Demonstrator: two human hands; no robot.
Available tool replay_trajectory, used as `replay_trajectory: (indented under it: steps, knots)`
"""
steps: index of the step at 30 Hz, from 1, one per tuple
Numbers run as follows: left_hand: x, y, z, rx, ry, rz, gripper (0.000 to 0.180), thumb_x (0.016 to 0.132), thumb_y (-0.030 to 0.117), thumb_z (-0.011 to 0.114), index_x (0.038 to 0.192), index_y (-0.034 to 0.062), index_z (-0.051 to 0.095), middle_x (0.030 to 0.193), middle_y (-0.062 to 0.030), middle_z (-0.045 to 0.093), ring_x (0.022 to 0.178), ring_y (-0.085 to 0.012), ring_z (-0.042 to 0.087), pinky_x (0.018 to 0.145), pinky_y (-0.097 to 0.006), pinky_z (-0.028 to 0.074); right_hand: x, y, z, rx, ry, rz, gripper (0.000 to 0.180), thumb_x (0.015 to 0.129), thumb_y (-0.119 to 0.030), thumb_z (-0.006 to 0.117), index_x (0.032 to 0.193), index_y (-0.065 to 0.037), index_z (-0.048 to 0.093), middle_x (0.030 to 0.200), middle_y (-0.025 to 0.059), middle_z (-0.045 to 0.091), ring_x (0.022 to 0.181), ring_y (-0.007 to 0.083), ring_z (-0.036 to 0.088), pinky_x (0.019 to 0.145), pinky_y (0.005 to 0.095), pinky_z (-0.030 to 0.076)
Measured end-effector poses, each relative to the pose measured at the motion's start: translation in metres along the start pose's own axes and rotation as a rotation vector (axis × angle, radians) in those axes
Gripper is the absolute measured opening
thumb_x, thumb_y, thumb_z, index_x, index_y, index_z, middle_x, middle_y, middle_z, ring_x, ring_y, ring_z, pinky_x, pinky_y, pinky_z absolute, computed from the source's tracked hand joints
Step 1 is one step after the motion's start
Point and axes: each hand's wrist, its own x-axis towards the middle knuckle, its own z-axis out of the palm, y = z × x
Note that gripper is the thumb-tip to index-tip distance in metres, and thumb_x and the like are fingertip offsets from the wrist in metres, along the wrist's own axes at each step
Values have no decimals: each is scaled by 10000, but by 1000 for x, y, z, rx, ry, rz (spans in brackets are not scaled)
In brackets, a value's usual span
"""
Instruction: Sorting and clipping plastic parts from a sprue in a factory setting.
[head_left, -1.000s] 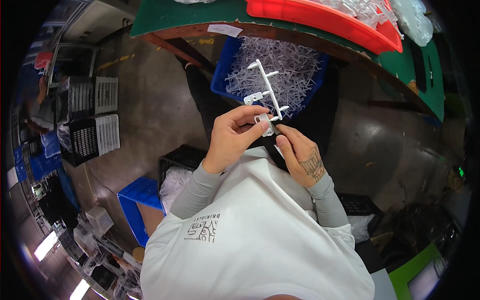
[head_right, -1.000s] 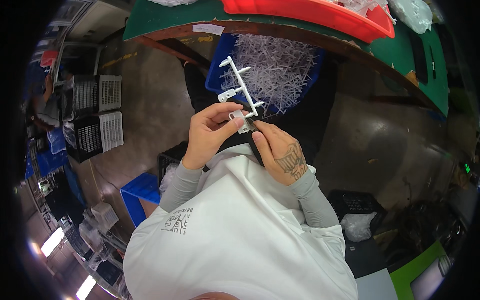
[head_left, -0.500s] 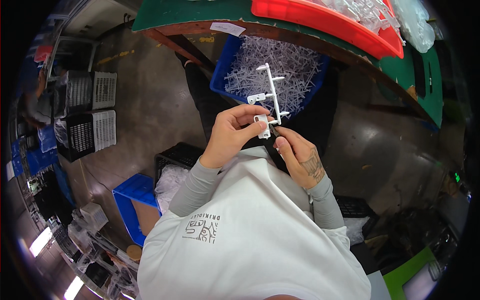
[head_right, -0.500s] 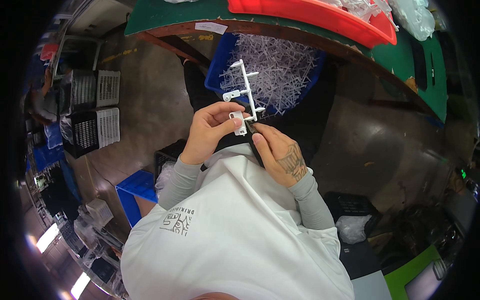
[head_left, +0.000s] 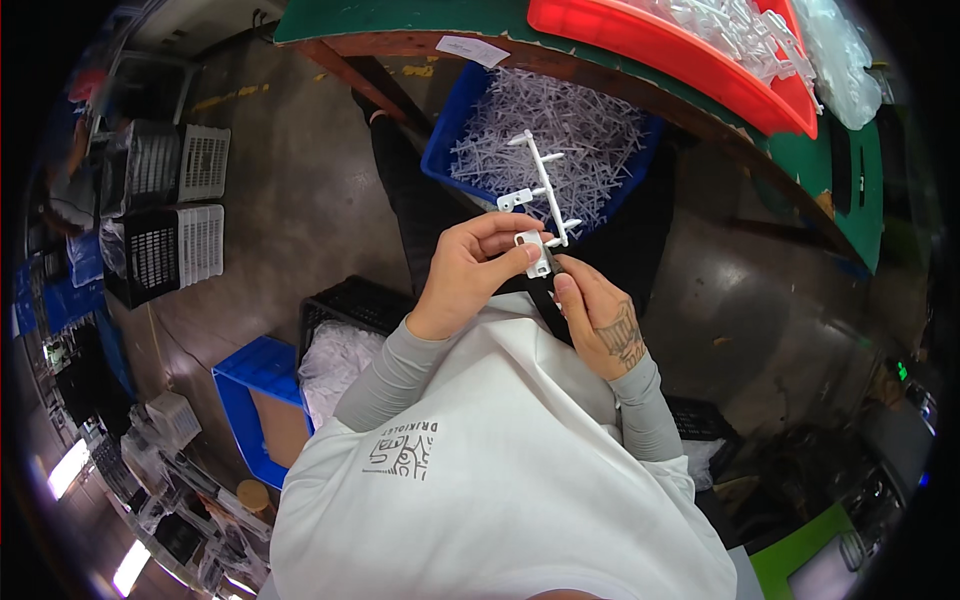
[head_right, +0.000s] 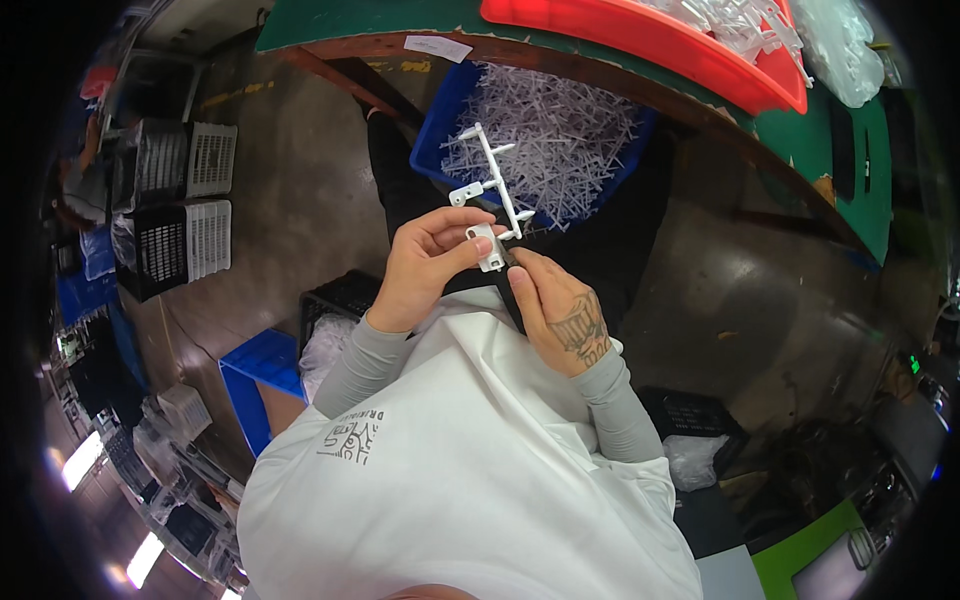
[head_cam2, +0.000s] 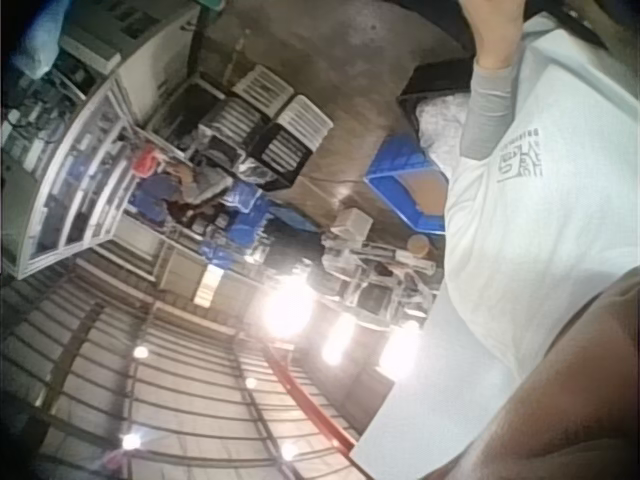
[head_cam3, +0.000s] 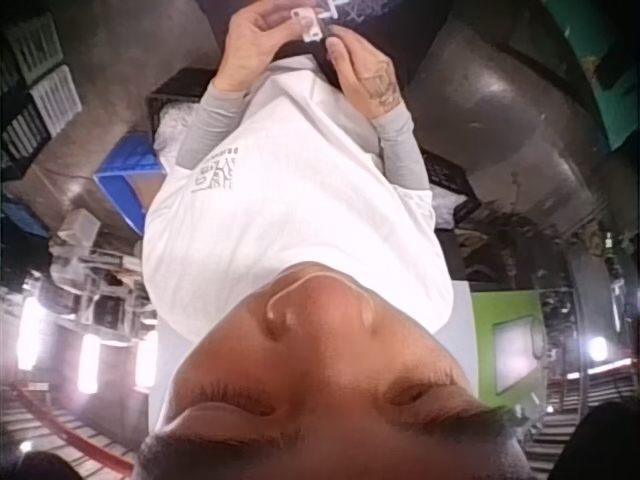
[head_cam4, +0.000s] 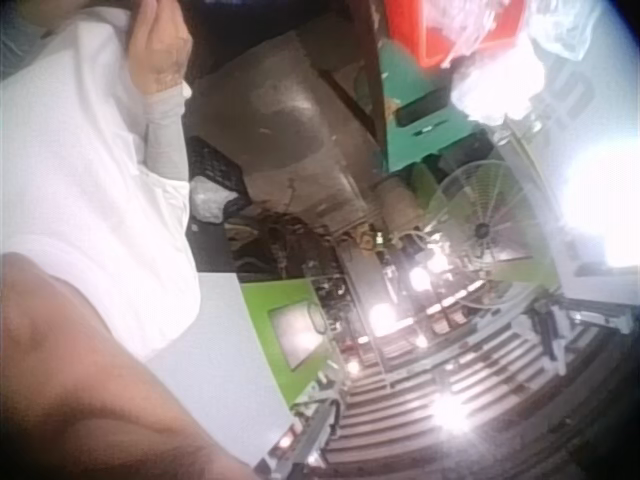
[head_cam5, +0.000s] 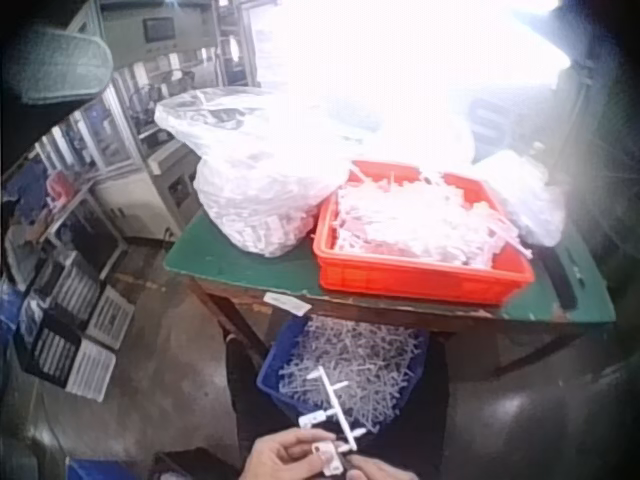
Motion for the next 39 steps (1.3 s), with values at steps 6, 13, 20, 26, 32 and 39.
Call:
replay_trajectory:
  steps: [6,13,20,26,32,39]
  knots:
    - [5,0,1,-42,15,-8,287,916,23,652,1190,-45,602,1094,-160,705,974,-162,678,868,-274,546,11,-1,-3,-278,78,-257,241,991,-122,517,1164,27,594,990,202,658,857,355,660,739,398,532]
    - [20,-23,11,-412,327,7,268,1037,305,512,1133,60,462,945,-88,659,825,-131,650,699,-243,549,19,16,15,-308,153,-320,253,992,-135,517,1158,42,589,1019,246,647,892,409,652,776,445,539]
    - [48,-41,13,229,489,322,289,1032,319,512,1027,36,567,760,-30,569,694,-96,527,634,-269,439,27,9,22,-346,156,-276,301,1024,-191,466,1162,48,586,1038,273,654,944,429,651,816,451,540]
    - [61,-51,12,148,520,429,212,1027,263,530,993,54,542,743,3,548,588,-45,493,485,-220,397,36,15,25,-350,148,-319,248,1020,-163,465,1114,34,583,939,263,650,860,426,646,719,459,531]
    - [63,-53,6,89,484,347,243,1020,260,545,1020,17,566,797,-49,608,697,-106,561,630,-264,453,40,22,29,-380,140,-293,223,1024,-170,452,1078,4,581,887,252,642,821,431,635,692,480,514]
    - [69,-68,0,56,505,423,198,1022,240,539,1044,43,538,781,-32,589,521,-68,524,398,-229,416,41,18,28,-381,64,-224,240,1034,-190,424,1095,-16,577,882,256,645,824,430,637,694,482,510]
